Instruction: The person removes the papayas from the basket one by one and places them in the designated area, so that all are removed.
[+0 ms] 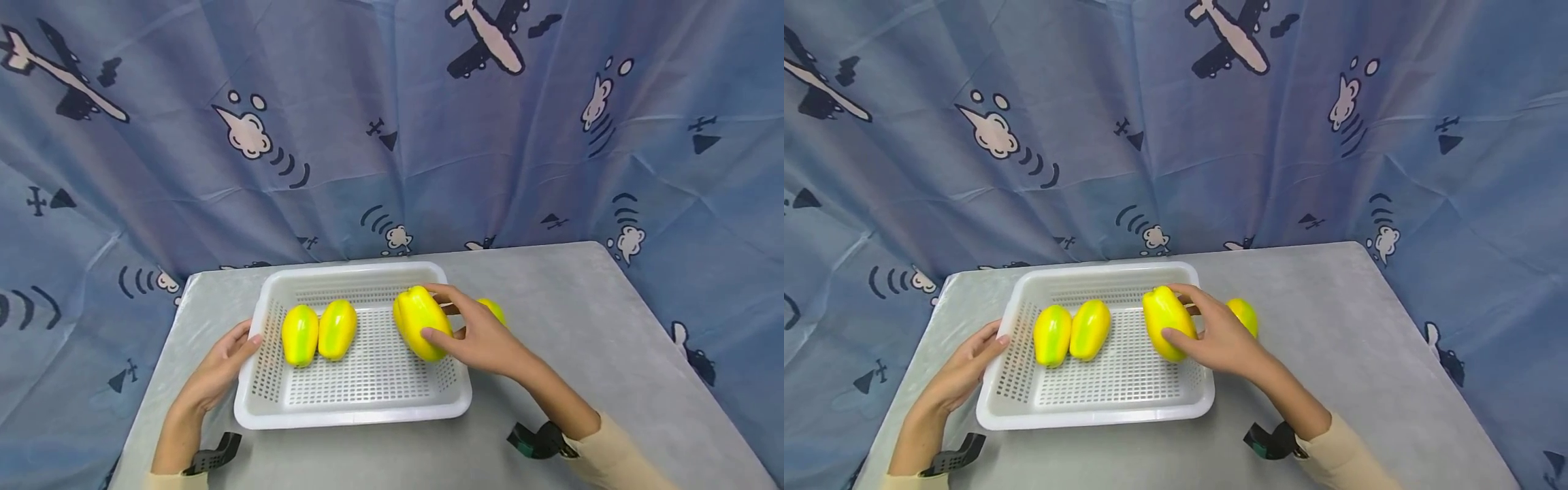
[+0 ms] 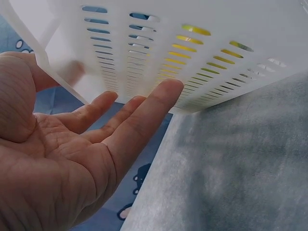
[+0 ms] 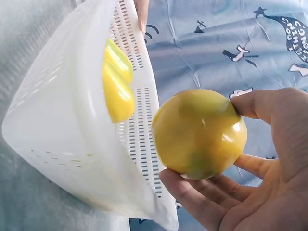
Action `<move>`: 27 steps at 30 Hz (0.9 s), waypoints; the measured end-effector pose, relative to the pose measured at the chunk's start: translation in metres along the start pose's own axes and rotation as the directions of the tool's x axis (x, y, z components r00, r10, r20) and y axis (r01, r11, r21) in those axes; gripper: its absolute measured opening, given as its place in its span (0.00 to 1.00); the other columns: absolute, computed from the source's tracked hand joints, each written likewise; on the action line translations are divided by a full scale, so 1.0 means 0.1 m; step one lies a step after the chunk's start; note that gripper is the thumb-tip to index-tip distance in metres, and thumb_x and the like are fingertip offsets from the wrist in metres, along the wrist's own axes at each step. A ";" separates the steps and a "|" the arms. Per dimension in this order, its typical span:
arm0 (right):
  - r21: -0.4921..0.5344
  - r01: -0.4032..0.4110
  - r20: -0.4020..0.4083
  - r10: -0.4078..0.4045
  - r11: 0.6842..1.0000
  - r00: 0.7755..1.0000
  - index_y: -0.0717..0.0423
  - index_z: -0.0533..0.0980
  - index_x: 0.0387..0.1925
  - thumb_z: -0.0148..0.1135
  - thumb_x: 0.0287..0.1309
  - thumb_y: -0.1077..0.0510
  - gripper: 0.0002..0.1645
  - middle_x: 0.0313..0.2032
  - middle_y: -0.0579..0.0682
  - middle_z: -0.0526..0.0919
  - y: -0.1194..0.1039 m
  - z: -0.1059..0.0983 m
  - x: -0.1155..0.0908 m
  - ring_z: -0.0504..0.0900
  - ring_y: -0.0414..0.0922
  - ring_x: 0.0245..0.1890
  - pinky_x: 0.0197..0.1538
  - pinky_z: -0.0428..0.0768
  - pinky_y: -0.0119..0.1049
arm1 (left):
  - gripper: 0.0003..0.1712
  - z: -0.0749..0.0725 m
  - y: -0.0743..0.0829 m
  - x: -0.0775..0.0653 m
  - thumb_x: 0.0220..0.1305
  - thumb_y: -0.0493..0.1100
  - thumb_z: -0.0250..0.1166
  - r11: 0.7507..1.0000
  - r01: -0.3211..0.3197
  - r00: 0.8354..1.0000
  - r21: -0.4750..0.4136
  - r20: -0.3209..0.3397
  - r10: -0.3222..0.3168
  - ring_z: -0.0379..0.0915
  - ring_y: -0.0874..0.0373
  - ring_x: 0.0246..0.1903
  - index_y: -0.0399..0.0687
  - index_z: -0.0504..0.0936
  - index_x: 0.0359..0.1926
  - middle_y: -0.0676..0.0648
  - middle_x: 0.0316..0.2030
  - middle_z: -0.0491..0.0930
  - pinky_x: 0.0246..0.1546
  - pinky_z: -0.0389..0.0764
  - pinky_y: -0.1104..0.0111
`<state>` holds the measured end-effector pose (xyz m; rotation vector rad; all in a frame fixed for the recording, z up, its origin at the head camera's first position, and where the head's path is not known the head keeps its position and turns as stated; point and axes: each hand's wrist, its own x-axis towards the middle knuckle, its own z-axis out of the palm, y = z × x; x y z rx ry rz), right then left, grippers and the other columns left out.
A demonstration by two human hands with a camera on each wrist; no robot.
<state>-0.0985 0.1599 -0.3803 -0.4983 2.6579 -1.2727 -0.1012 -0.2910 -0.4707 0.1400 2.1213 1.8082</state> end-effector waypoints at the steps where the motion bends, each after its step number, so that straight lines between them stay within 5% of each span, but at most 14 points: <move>1: 0.003 -0.001 -0.012 0.001 1.000 1.000 0.45 0.65 0.78 0.72 0.67 0.46 0.43 0.68 0.59 0.78 0.01 -0.01 -0.02 0.81 0.61 0.64 0.44 0.90 0.34 | 0.36 0.00 0.00 0.01 0.86 0.49 0.50 1.000 -0.002 1.000 -0.001 0.001 0.002 0.87 0.55 0.50 0.37 0.50 0.82 0.21 0.69 0.66 0.47 0.91 0.57; 7: 0.028 -0.029 -0.089 0.031 0.999 0.996 0.47 0.65 0.78 0.72 0.68 0.49 0.42 0.68 0.61 0.77 0.09 -0.11 -0.17 0.82 0.61 0.62 0.45 0.91 0.36 | 0.37 0.04 0.01 0.15 0.85 0.49 0.51 1.000 -0.021 0.999 -0.012 0.035 0.022 0.87 0.52 0.52 0.40 0.50 0.83 0.23 0.71 0.66 0.49 0.91 0.53; 19: 0.050 -0.044 -0.152 0.052 0.998 0.987 0.44 0.62 0.80 0.69 0.71 0.48 0.42 0.71 0.60 0.74 0.24 -0.13 -0.21 0.81 0.62 0.63 0.52 0.91 0.48 | 0.37 -0.08 0.06 0.07 0.86 0.49 0.51 1.000 -0.017 1.000 0.012 0.007 0.017 0.87 0.56 0.51 0.37 0.50 0.83 0.22 0.71 0.65 0.48 0.91 0.57; 27: 0.021 -0.119 -0.196 0.121 0.993 0.973 0.44 0.59 0.81 0.67 0.71 0.46 0.44 0.71 0.62 0.73 0.38 -0.20 -0.33 0.79 0.63 0.64 0.48 0.84 0.26 | 0.37 -0.08 -0.01 0.03 0.85 0.49 0.51 1.000 -0.001 1.000 -0.006 0.005 0.001 0.87 0.54 0.51 0.37 0.50 0.83 0.22 0.70 0.66 0.48 0.91 0.55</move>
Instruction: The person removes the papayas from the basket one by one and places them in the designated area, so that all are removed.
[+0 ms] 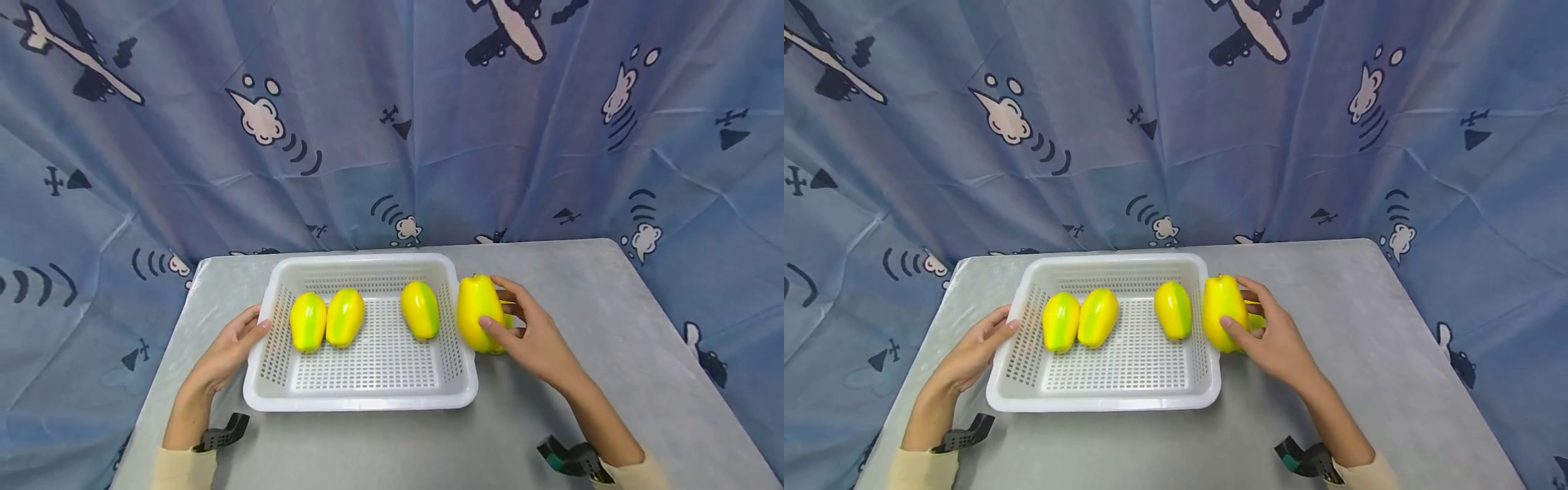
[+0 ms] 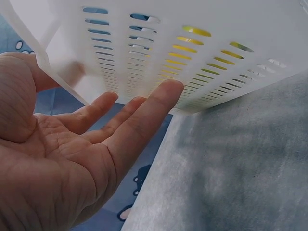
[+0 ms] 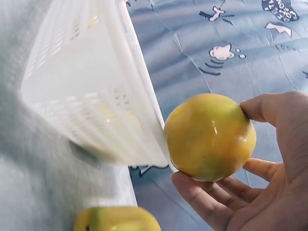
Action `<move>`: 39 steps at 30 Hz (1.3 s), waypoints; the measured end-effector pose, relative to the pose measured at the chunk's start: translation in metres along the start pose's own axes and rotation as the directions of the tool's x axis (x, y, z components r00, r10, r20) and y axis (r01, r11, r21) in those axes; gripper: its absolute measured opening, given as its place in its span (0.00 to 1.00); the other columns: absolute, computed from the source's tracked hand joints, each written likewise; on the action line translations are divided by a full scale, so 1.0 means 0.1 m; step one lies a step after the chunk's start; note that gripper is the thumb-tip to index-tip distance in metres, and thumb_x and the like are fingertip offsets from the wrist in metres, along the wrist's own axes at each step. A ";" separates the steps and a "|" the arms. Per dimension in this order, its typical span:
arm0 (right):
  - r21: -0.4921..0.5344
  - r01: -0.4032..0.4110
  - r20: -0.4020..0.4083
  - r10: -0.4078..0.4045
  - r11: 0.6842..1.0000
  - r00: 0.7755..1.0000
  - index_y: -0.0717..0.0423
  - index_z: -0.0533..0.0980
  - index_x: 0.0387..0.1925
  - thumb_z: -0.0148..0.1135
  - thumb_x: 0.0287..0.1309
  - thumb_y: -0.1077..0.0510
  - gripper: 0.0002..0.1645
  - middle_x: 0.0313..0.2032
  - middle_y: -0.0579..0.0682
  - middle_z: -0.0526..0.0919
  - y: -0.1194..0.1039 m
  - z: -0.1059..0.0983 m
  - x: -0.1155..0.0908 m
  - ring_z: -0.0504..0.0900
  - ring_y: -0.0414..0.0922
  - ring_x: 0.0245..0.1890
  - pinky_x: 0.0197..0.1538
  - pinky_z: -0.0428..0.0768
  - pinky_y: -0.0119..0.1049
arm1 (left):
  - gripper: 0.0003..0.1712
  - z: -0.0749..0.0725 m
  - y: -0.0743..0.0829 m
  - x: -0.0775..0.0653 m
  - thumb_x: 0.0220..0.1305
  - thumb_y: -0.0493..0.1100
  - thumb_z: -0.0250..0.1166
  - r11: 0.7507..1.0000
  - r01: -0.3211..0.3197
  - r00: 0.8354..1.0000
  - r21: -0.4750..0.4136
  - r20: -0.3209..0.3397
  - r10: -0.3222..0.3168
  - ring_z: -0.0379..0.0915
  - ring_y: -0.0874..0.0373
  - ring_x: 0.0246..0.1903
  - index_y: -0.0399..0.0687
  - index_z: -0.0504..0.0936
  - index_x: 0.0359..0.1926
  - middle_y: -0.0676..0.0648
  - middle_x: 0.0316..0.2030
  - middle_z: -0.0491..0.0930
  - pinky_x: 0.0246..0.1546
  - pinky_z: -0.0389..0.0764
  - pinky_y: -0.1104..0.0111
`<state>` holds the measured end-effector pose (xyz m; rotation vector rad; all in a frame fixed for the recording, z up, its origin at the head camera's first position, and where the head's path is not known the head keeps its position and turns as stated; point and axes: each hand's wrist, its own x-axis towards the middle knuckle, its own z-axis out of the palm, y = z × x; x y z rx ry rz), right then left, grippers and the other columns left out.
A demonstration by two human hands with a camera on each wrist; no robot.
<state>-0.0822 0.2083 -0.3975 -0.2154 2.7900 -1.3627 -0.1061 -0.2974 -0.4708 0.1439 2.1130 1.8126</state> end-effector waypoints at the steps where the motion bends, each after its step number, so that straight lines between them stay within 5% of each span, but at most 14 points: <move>1: -0.003 -0.007 -0.007 0.007 1.000 1.000 0.44 0.59 0.81 0.67 0.71 0.46 0.44 0.71 0.63 0.73 0.03 -0.02 -0.01 0.79 0.63 0.64 0.47 0.83 0.25 | 0.37 0.00 -0.01 0.00 0.86 0.49 0.51 1.000 0.001 1.000 -0.001 0.002 -0.001 0.87 0.55 0.51 0.37 0.49 0.83 0.22 0.71 0.65 0.48 0.91 0.55; 16: 0.028 -0.070 -0.123 0.073 0.997 0.990 0.48 0.58 0.82 0.64 0.74 0.48 0.42 0.71 0.64 0.71 0.36 -0.29 -0.11 0.76 0.60 0.64 0.47 0.75 0.12 | 0.37 0.01 -0.01 0.00 0.85 0.49 0.51 1.000 0.007 1.000 0.010 -0.008 -0.007 0.87 0.56 0.51 0.38 0.49 0.83 0.23 0.71 0.66 0.48 0.91 0.55; 25: -0.005 -0.107 -0.131 0.105 0.994 0.986 0.49 0.59 0.82 0.64 0.75 0.48 0.42 0.71 0.63 0.71 0.62 -0.43 -0.19 0.69 0.21 0.53 0.46 0.74 0.12 | 0.37 0.01 0.00 0.00 0.85 0.49 0.52 1.000 0.014 1.000 0.016 -0.018 -0.014 0.87 0.55 0.50 0.38 0.50 0.83 0.23 0.70 0.66 0.47 0.92 0.55; 28: -0.012 -0.123 -0.128 0.121 0.992 0.984 0.49 0.58 0.82 0.64 0.75 0.47 0.42 0.71 0.64 0.71 0.68 -0.43 -0.20 0.69 0.25 0.54 0.45 0.74 0.13 | 0.37 0.01 0.00 -0.01 0.85 0.49 0.52 1.000 0.015 1.000 0.017 -0.018 -0.015 0.87 0.55 0.50 0.38 0.50 0.83 0.22 0.70 0.66 0.47 0.92 0.54; 35: -0.041 -0.152 -0.114 0.146 0.988 0.983 0.52 0.57 0.82 0.63 0.75 0.44 0.44 0.71 0.68 0.71 0.80 -0.41 -0.23 0.75 0.60 0.63 0.44 0.74 0.19 | 0.37 0.01 0.00 -0.02 0.85 0.48 0.51 1.000 0.010 1.000 0.018 -0.015 -0.009 0.87 0.54 0.50 0.38 0.50 0.83 0.22 0.70 0.66 0.46 0.92 0.54; 39: -0.075 -0.146 -0.125 0.136 0.986 0.983 0.55 0.58 0.81 0.63 0.75 0.44 0.44 0.68 0.69 0.74 0.87 -0.40 -0.23 0.76 0.64 0.62 0.44 0.76 0.25 | 0.37 0.01 0.00 0.00 0.85 0.49 0.51 1.000 0.008 1.000 0.017 -0.014 -0.008 0.88 0.53 0.50 0.38 0.50 0.83 0.22 0.70 0.66 0.46 0.92 0.54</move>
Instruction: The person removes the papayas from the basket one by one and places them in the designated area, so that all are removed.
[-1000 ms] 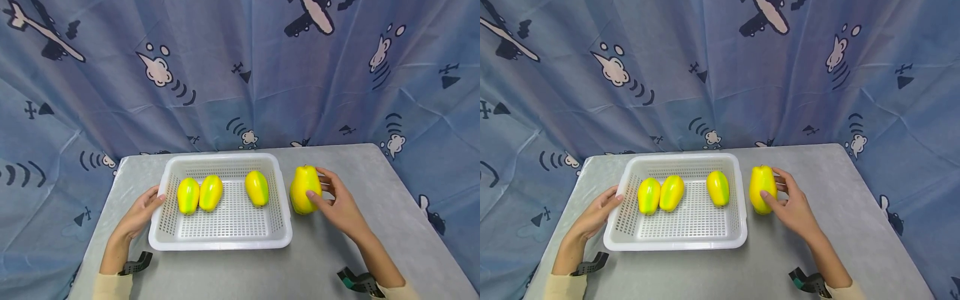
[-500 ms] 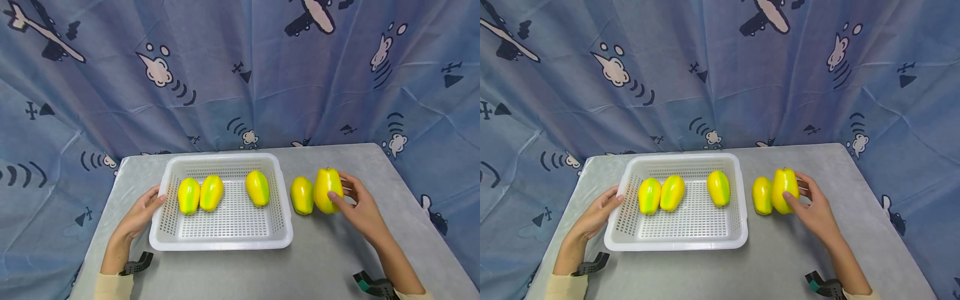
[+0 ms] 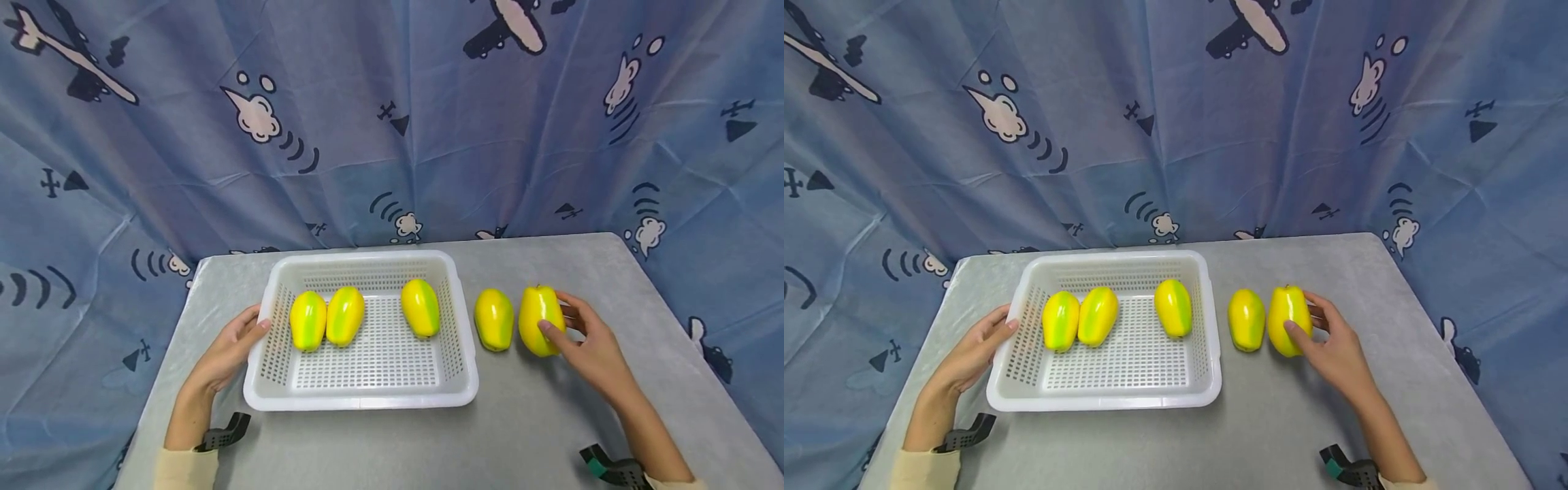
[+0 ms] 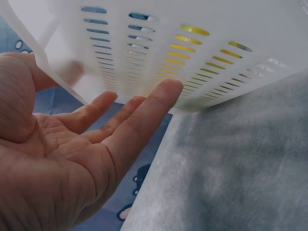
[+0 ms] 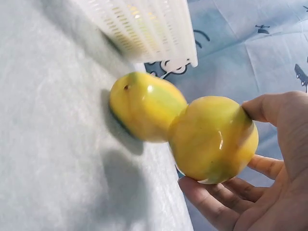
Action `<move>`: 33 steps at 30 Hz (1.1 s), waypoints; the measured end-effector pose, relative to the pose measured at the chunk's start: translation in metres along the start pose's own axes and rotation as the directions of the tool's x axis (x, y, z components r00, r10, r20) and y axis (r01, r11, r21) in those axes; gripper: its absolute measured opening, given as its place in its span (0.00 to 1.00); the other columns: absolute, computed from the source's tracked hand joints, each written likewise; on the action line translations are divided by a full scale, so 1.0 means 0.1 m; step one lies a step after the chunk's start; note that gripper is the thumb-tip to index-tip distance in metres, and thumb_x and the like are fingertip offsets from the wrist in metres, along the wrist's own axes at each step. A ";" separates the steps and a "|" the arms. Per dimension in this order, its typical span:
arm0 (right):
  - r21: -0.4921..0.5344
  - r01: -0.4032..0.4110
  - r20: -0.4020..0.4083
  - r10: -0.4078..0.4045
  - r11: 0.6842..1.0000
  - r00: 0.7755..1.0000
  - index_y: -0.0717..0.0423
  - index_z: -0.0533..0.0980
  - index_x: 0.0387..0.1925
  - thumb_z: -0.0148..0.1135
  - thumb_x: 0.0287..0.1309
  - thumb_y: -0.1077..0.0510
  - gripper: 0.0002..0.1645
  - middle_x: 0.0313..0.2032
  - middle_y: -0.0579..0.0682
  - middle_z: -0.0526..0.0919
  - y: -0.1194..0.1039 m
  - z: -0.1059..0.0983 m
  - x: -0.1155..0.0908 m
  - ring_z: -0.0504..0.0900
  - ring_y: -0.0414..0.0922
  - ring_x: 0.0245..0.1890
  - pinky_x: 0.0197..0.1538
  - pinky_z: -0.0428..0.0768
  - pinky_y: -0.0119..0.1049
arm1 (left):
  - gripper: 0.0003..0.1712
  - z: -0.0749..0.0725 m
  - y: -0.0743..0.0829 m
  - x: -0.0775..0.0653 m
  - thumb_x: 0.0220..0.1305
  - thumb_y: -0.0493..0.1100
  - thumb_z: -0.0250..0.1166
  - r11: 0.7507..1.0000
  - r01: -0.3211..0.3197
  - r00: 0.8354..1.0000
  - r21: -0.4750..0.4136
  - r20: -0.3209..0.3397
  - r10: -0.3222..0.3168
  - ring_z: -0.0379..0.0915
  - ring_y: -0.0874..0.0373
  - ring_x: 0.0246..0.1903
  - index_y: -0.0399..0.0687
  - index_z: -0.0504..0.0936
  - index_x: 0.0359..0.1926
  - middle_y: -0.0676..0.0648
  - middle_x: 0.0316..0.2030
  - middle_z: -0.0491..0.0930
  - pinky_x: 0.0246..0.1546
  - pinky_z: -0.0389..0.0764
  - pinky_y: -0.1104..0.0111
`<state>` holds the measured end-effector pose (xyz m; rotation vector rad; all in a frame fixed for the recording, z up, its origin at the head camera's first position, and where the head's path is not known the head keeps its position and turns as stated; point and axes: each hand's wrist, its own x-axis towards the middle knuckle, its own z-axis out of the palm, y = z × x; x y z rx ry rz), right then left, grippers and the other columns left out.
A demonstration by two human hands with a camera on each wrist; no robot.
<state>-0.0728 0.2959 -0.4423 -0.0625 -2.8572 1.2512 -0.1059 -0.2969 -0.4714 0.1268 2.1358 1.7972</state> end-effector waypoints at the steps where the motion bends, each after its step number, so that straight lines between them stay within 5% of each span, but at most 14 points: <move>1: -0.010 0.001 -0.004 -0.001 1.000 1.000 0.55 0.59 0.81 0.63 0.75 0.44 0.44 0.67 0.70 0.75 0.02 0.01 0.00 0.77 0.65 0.61 0.44 0.76 0.25 | 0.37 0.00 0.00 0.00 0.85 0.49 0.51 1.000 0.001 1.000 -0.001 0.000 -0.001 0.88 0.53 0.50 0.39 0.50 0.83 0.22 0.70 0.66 0.46 0.92 0.53; 5: -0.037 -0.011 -0.006 0.011 0.999 1.000 0.58 0.61 0.79 0.63 0.75 0.43 0.43 0.66 0.70 0.76 0.09 0.04 0.04 0.78 0.66 0.61 0.48 0.80 0.31 | 0.37 0.00 -0.01 0.01 0.85 0.49 0.51 1.000 0.000 1.000 -0.007 0.003 0.000 0.88 0.53 0.50 0.39 0.50 0.83 0.22 0.70 0.66 0.46 0.92 0.52; 13: -0.043 -0.037 -0.006 0.037 0.998 0.999 0.61 0.62 0.78 0.64 0.74 0.44 0.43 0.67 0.73 0.74 0.21 0.13 0.12 0.77 0.70 0.62 0.59 0.81 0.68 | 0.37 -0.01 0.00 0.02 0.85 0.48 0.51 1.000 -0.011 1.000 -0.010 0.007 0.011 0.87 0.54 0.51 0.39 0.50 0.83 0.22 0.71 0.65 0.47 0.92 0.53; 33: -0.135 -0.103 0.075 0.113 0.986 0.991 0.63 0.60 0.79 0.60 0.74 0.35 0.49 0.69 0.75 0.71 0.28 0.22 0.19 0.75 0.73 0.63 0.54 0.85 0.65 | 0.37 0.01 -0.01 0.00 0.85 0.49 0.52 1.000 0.009 1.000 -0.008 -0.005 -0.009 0.87 0.54 0.51 0.40 0.50 0.83 0.23 0.71 0.66 0.48 0.92 0.54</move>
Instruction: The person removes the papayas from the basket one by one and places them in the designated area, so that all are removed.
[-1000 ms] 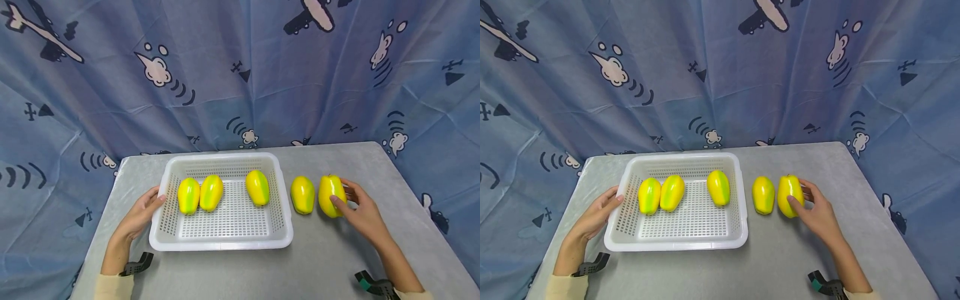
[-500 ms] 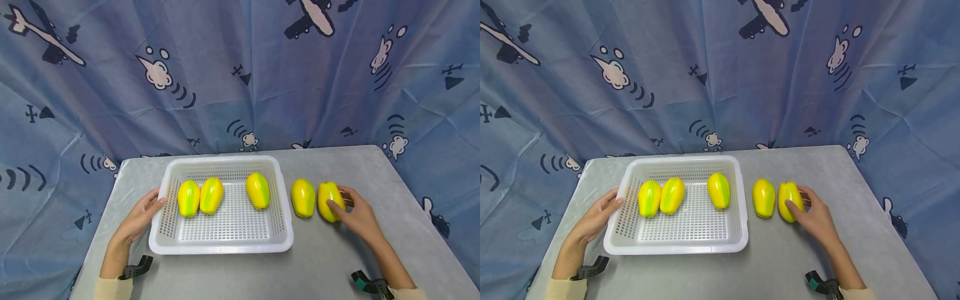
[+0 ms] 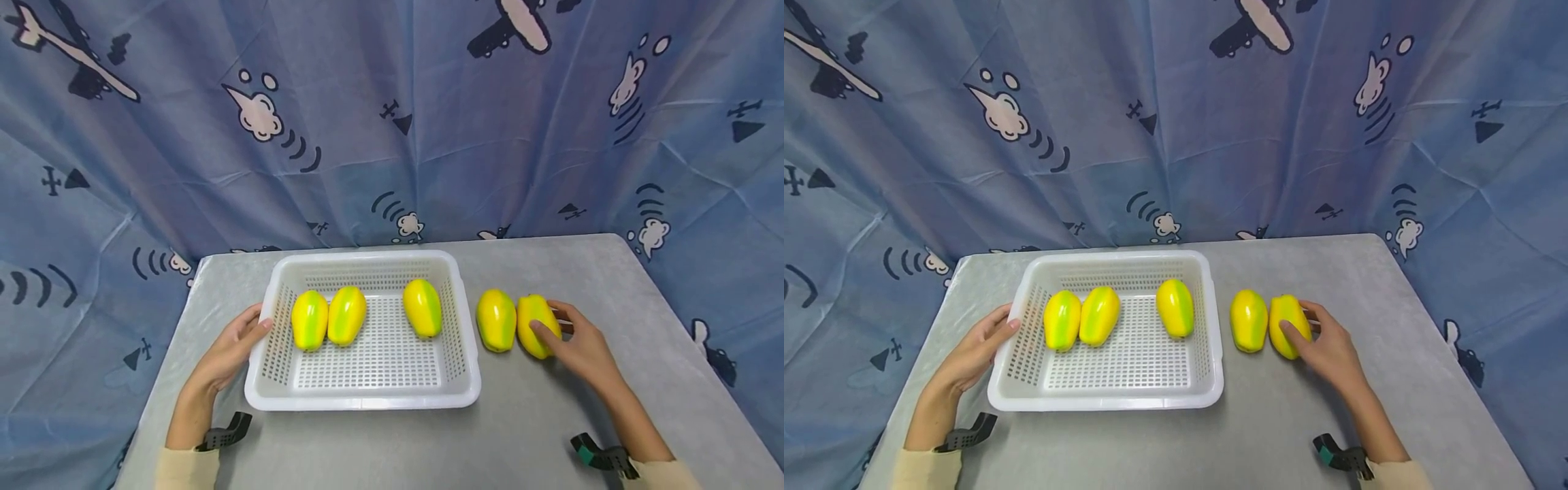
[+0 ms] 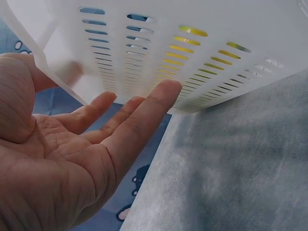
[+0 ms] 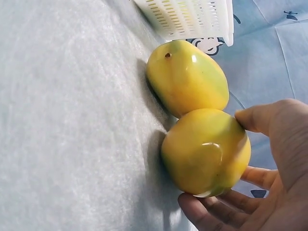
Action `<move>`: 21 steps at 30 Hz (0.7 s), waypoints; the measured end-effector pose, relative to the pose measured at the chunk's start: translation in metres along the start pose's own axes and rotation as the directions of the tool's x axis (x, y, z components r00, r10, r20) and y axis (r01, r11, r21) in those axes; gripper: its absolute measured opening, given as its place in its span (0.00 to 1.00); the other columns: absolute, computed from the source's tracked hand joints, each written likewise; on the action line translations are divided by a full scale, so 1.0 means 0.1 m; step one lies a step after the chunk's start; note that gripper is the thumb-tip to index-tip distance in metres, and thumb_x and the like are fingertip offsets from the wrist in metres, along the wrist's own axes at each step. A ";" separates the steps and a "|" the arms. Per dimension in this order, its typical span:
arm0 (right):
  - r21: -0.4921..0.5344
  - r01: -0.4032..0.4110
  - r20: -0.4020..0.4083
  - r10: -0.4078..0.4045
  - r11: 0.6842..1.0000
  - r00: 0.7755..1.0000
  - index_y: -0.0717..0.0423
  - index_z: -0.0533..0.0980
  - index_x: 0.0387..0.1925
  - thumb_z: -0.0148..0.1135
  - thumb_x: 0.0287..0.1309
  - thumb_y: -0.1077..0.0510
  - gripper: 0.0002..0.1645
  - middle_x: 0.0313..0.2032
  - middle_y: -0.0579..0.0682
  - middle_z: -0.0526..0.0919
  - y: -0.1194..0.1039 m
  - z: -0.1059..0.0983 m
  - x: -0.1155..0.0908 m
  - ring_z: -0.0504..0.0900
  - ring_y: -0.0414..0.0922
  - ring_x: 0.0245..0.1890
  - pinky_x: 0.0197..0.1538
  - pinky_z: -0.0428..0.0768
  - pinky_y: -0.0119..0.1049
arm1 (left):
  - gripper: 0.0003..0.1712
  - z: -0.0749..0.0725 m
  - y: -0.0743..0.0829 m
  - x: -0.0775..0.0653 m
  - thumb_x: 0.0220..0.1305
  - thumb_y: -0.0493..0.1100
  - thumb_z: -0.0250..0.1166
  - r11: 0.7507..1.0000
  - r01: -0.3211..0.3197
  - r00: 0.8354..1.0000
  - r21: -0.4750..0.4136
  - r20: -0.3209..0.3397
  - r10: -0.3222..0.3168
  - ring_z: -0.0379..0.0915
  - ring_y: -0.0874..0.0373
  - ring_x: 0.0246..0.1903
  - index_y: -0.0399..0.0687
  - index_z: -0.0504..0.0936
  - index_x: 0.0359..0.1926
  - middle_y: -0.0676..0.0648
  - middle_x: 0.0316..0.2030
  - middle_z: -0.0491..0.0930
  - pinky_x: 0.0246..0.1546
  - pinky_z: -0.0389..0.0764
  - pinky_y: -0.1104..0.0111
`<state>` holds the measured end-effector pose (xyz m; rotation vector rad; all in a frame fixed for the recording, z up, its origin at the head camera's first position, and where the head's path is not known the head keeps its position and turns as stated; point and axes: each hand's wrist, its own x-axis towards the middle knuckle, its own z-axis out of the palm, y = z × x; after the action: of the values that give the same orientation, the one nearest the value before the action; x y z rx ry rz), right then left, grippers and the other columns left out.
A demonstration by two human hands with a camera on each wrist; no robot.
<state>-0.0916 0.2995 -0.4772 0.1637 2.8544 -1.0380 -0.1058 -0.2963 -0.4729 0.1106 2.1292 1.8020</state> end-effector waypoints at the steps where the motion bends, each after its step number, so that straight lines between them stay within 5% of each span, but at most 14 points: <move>1: 0.000 -0.003 0.001 0.003 1.000 1.000 0.63 0.60 0.79 0.59 0.74 0.34 0.49 0.69 0.75 0.71 -0.01 0.00 0.00 0.75 0.72 0.63 0.54 0.85 0.65 | 0.37 0.00 0.00 0.00 0.85 0.49 0.52 1.000 0.000 1.000 -0.001 0.000 0.000 0.87 0.55 0.51 0.40 0.50 0.83 0.23 0.71 0.66 0.48 0.92 0.54; 21: -0.007 0.003 0.005 -0.003 1.000 1.000 0.64 0.58 0.79 0.58 0.74 0.34 0.50 0.69 0.76 0.71 -0.03 0.02 -0.01 0.75 0.73 0.63 0.54 0.85 0.65 | 0.36 -0.01 0.01 0.01 0.85 0.49 0.51 1.000 -0.011 1.000 -0.026 0.011 0.012 0.88 0.53 0.50 0.39 0.50 0.83 0.22 0.71 0.66 0.46 0.92 0.52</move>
<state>-0.0908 0.2957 -0.4766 0.1562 2.8546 -1.0271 -0.1068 -0.2966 -0.4717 0.1269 2.1011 1.8300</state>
